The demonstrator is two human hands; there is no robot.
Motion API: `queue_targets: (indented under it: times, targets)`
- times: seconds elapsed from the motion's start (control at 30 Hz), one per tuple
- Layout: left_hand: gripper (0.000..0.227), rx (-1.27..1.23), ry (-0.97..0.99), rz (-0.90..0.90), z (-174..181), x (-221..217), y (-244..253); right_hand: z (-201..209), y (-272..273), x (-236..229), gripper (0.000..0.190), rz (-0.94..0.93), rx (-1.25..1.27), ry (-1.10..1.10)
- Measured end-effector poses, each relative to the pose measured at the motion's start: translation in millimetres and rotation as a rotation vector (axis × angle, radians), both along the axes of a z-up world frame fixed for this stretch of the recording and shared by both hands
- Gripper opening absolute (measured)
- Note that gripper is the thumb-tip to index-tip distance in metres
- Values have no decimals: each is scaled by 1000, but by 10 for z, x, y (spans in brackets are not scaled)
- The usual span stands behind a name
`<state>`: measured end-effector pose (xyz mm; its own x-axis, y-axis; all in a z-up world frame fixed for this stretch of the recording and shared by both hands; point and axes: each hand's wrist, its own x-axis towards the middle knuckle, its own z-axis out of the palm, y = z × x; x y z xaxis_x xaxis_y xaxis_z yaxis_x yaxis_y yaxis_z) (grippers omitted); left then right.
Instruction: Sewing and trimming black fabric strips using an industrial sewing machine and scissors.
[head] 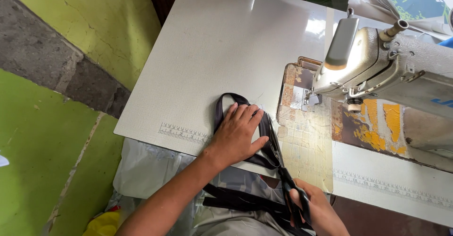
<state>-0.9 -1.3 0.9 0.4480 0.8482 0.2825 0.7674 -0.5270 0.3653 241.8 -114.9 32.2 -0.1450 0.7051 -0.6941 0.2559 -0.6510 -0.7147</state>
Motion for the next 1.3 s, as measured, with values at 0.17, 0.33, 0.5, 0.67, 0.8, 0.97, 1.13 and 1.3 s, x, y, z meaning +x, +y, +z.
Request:
queue_targets:
  times: [0.17,0.33,0.5,0.67,0.8,0.97,1.13,1.3]
  targets:
    - [66,36,-2,0,-13,-6,-2,-54,70,9,51,33,50,-27]
    - [66,27,-5,-8,-19,-4,0,7,116,-17,57,44,52,-23]
    - [65,59,-11,-11,4,-12,-12,-15,127,-20,49,64,45,-33]
    - [66,38,-9,-14,-6,-10,-8,2,120,-20,48,10,19,17]
    - [65,54,-5,-17,16,-22,-9,12,108,-32,43,6,44,21]
    - [65,17,4,-24,35,-25,-10,-86,50,-23,39,2,68,-52]
    - [64,-23,46,-43,121,-182,-54,-129,-6,7,46,-143,67,32]
    - [58,-126,109,-195,182,-694,-275,236,-65,95,61,-50,-72,29]
